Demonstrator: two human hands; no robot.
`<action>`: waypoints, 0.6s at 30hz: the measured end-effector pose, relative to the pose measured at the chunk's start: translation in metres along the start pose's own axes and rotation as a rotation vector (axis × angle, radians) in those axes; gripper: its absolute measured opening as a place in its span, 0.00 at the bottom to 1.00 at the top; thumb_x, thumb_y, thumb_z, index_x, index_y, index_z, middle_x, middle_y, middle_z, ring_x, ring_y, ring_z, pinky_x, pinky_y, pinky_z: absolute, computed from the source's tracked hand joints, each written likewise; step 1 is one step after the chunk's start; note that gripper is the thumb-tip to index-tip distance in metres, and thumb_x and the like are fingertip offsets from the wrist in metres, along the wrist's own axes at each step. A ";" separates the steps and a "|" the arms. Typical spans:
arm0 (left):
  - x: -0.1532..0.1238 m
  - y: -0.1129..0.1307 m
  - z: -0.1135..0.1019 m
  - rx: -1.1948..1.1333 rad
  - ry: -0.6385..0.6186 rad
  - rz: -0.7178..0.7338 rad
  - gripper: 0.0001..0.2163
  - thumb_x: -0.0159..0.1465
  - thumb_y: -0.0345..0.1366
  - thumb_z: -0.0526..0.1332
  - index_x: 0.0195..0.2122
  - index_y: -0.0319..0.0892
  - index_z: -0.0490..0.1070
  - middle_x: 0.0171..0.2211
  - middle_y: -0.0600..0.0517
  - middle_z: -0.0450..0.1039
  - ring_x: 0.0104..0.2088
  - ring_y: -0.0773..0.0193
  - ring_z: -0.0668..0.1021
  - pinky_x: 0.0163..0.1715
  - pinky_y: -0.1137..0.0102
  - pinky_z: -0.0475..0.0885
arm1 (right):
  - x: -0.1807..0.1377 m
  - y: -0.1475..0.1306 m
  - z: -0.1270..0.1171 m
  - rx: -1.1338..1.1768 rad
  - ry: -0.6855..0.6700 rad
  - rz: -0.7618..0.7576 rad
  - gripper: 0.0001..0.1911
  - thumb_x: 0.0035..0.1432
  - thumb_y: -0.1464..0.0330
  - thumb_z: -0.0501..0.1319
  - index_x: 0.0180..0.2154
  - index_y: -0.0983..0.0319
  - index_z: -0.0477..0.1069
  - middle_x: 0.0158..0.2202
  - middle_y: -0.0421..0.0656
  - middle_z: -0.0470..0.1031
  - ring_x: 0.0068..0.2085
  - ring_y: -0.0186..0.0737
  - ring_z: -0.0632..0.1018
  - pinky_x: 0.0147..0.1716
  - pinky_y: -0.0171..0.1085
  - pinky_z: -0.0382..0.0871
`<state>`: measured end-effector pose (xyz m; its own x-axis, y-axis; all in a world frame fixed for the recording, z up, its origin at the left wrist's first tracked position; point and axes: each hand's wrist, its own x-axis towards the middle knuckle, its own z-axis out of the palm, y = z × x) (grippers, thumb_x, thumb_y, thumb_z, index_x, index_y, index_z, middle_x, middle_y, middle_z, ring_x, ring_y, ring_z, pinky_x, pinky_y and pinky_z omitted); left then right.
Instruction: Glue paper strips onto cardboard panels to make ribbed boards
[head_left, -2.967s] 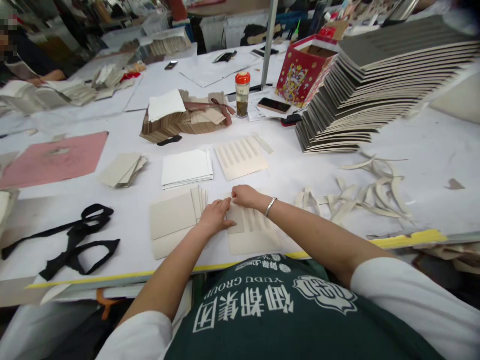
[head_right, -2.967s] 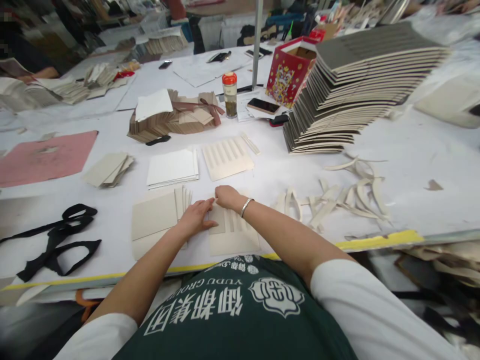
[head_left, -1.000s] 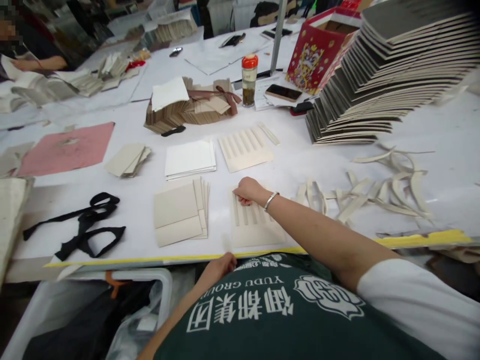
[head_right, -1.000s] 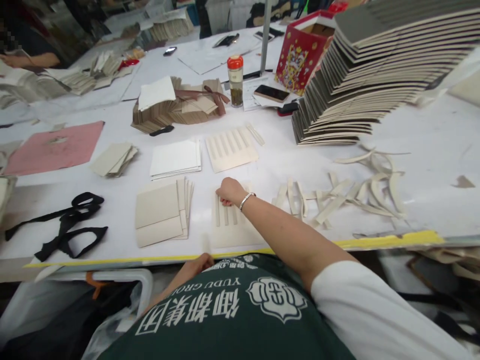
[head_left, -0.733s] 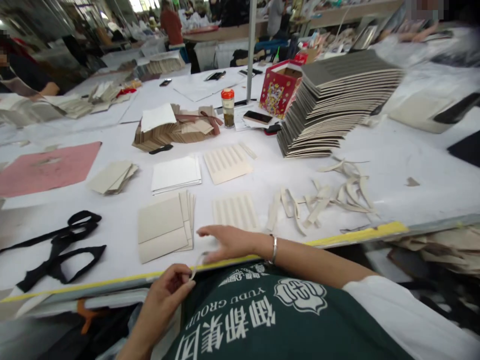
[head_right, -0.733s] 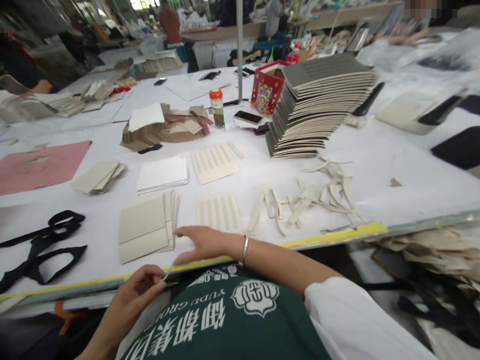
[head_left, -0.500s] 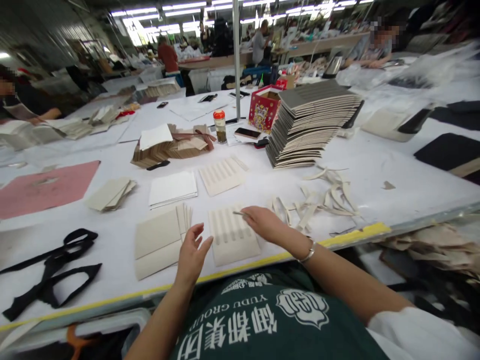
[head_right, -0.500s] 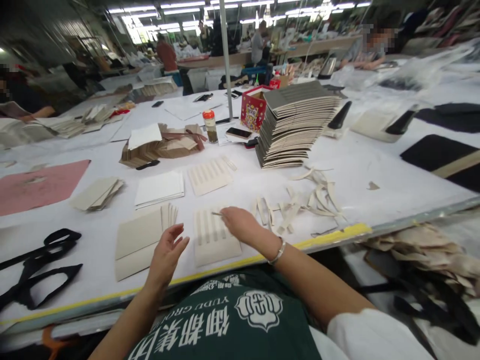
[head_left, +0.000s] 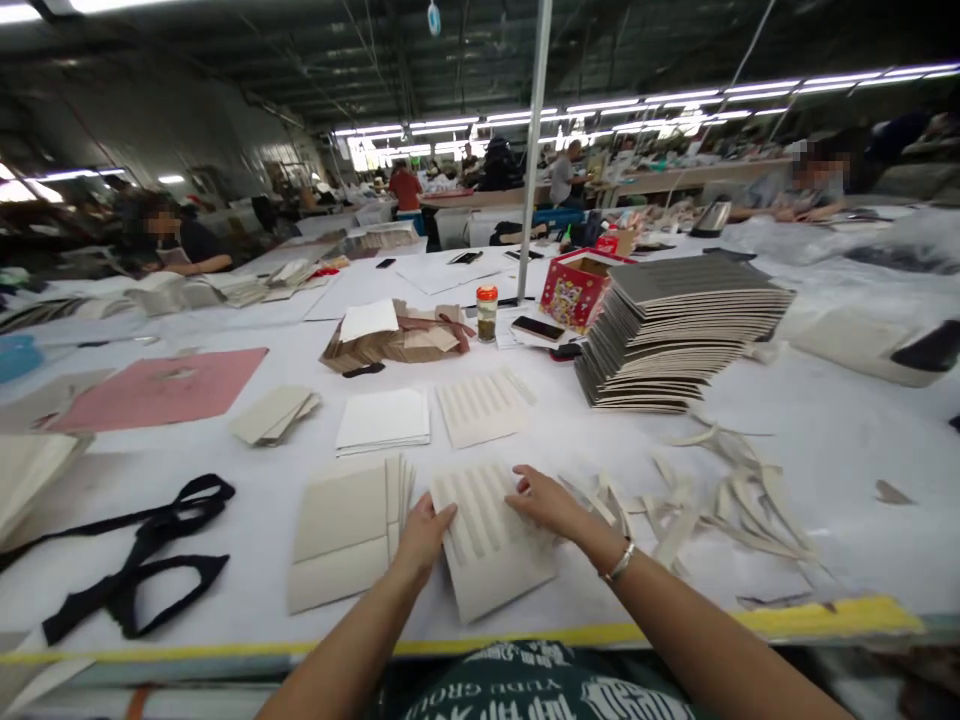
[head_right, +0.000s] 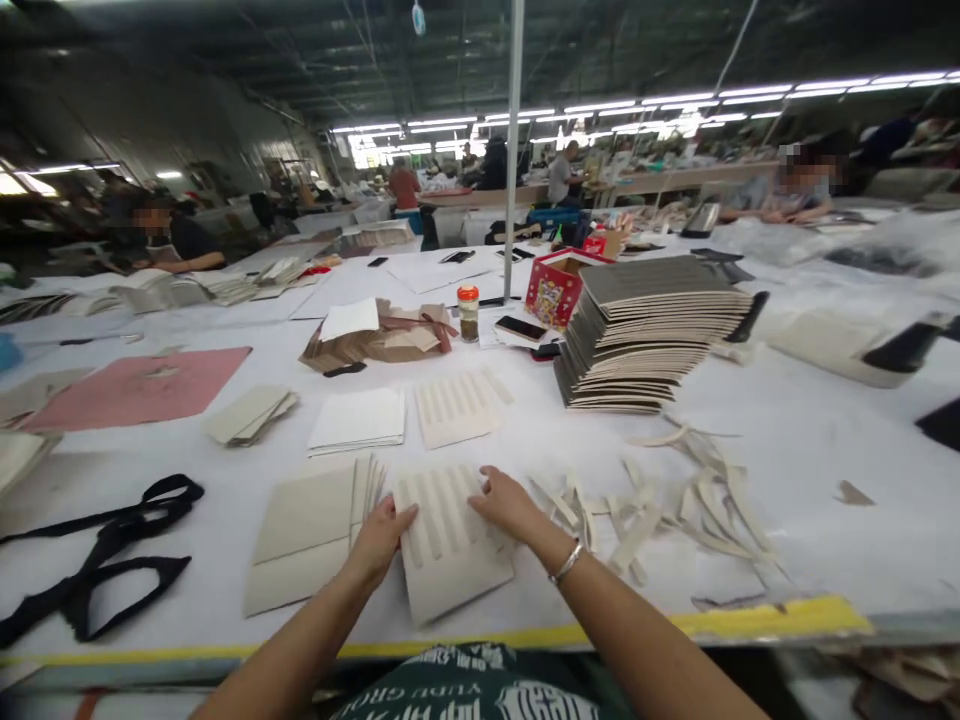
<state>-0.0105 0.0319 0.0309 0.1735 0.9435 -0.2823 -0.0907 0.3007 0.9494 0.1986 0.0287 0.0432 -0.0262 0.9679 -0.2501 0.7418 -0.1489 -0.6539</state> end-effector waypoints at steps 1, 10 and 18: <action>0.012 0.014 0.006 0.014 0.029 0.059 0.16 0.52 0.39 0.62 0.40 0.39 0.67 0.37 0.47 0.74 0.38 0.59 0.75 0.36 0.67 0.70 | 0.009 -0.003 -0.013 0.039 0.032 -0.012 0.26 0.50 0.63 0.56 0.50 0.66 0.60 0.38 0.46 0.72 0.36 0.37 0.73 0.36 0.34 0.65; 0.073 0.084 -0.027 0.620 0.175 0.359 0.29 0.56 0.45 0.58 0.57 0.41 0.52 0.57 0.42 0.55 0.55 0.57 0.62 0.50 0.64 0.61 | 0.028 -0.004 -0.043 -0.329 0.505 -0.433 0.27 0.54 0.58 0.53 0.51 0.67 0.61 0.49 0.56 0.65 0.50 0.49 0.67 0.47 0.46 0.61; -0.060 0.006 -0.151 1.686 -0.012 0.277 0.45 0.44 0.55 0.62 0.59 0.40 0.48 0.61 0.40 0.44 0.60 0.48 0.50 0.55 0.48 0.46 | -0.057 0.098 0.027 -0.831 0.409 -0.508 0.17 0.58 0.68 0.49 0.46 0.62 0.68 0.48 0.48 0.69 0.51 0.50 0.67 0.52 0.53 0.50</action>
<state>-0.1690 -0.0015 0.0327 0.3400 0.9348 -0.1028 0.9403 -0.3364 0.0516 0.2543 -0.0470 -0.0260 -0.3493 0.8952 0.2767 0.9369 0.3286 0.1195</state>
